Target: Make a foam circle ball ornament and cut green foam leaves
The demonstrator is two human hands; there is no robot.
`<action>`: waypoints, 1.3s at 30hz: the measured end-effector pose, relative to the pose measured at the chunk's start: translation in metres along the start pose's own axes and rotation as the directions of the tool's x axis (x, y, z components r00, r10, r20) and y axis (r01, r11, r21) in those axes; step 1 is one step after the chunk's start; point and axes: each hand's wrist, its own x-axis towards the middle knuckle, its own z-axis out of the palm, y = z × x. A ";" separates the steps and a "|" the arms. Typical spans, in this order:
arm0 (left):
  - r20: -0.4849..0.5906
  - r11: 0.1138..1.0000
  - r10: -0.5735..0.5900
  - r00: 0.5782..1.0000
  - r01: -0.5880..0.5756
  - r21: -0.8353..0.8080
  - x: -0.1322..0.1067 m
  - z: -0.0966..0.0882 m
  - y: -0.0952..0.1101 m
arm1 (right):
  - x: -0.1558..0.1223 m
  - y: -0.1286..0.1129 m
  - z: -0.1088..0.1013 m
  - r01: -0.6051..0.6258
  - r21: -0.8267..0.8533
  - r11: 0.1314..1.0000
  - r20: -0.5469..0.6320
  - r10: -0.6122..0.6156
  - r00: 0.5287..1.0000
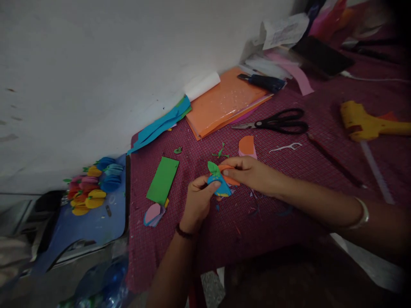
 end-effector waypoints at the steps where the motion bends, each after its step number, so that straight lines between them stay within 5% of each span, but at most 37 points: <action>1: -0.002 1.000 -0.007 1.000 0.007 -0.006 0.000 0.000 0.000 | 0.000 0.001 -0.001 -0.024 0.028 0.999 0.007 0.024 1.000; 13: -0.153 0.995 -0.055 0.987 0.042 -0.090 0.001 0.004 0.002 | 0.002 0.003 -0.007 -0.025 -0.064 0.998 -0.003 0.025 1.000; 23: -0.327 0.974 -0.007 0.945 -0.068 -0.216 0.012 -0.018 0.018 | 0.002 0.002 -0.013 -0.026 0.074 0.997 -0.163 0.037 0.986; 30: -0.233 0.993 -0.031 0.972 0.005 -0.114 0.001 0.004 0.009 | 0.002 0.003 -0.009 0.105 -0.195 0.975 -0.243 -0.151 0.958; 34: -0.218 0.997 -0.019 0.976 0.003 -0.074 -0.004 0.011 0.004 | -0.008 0.003 -0.003 0.263 -0.465 0.845 -0.203 -0.391 0.898; 39: -0.214 0.991 -0.011 0.977 -0.017 -0.130 -0.006 0.014 0.004 | -0.017 -0.001 -0.001 0.198 -0.574 0.795 -0.108 -0.312 0.944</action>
